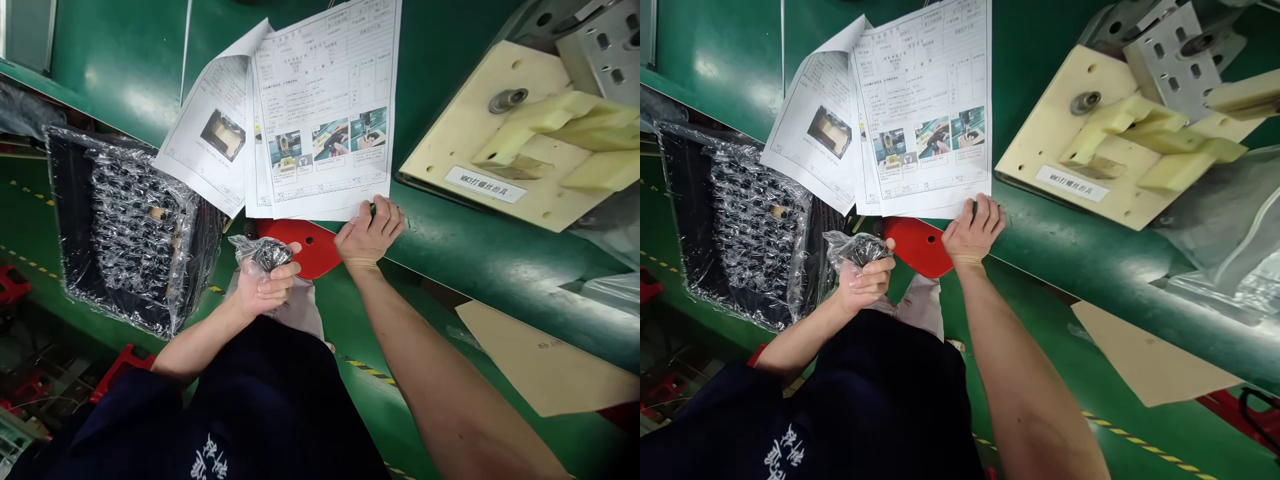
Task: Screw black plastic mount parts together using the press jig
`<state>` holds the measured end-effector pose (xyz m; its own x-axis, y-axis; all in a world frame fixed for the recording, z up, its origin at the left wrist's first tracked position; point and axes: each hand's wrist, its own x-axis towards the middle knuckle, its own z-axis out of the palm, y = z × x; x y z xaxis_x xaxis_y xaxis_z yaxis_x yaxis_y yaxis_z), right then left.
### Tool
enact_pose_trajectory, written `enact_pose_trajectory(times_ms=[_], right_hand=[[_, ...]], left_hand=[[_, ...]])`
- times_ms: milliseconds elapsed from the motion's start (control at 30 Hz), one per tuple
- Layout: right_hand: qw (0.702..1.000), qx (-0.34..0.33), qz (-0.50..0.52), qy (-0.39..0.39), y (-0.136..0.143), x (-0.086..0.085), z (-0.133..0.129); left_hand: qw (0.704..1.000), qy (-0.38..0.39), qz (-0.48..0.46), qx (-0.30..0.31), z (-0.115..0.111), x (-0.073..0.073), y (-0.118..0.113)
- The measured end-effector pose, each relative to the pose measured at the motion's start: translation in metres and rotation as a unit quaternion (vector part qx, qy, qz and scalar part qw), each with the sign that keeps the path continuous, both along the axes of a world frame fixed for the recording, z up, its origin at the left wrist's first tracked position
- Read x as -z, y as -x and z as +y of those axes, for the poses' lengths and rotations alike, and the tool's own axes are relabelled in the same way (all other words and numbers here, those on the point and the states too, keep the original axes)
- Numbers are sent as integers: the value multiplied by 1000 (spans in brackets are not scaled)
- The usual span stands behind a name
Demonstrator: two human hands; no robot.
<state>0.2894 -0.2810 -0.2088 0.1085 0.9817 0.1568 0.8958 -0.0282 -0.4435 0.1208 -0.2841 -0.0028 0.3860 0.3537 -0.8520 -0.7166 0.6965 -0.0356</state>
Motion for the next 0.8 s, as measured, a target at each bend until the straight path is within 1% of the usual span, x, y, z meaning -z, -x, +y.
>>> enact_pose_trajectory(times_ms=[100,167,333,500,600,800], right_hand=[[999,-6,-17,-28,-1,-2,0],[999,-10,-29,-33,-1,-4,0],[999,-20,-37,-28,-4,-8,-2],[995,-18,-71,-61,-5,-10,-1],[994,-19,-80,-77,-5,-11,-1],[997,-20,-50,-52,-6,-11,-2]], left_hand=[[1000,3,-9,-7,-2,1,0],[1000,6,-9,-18,-3,1,0],[997,25,27,-69,-1,2,-8],[994,40,24,-100,0,2,-14],[994,45,28,-100,0,4,-16],[995,42,40,-76,2,8,-21]])
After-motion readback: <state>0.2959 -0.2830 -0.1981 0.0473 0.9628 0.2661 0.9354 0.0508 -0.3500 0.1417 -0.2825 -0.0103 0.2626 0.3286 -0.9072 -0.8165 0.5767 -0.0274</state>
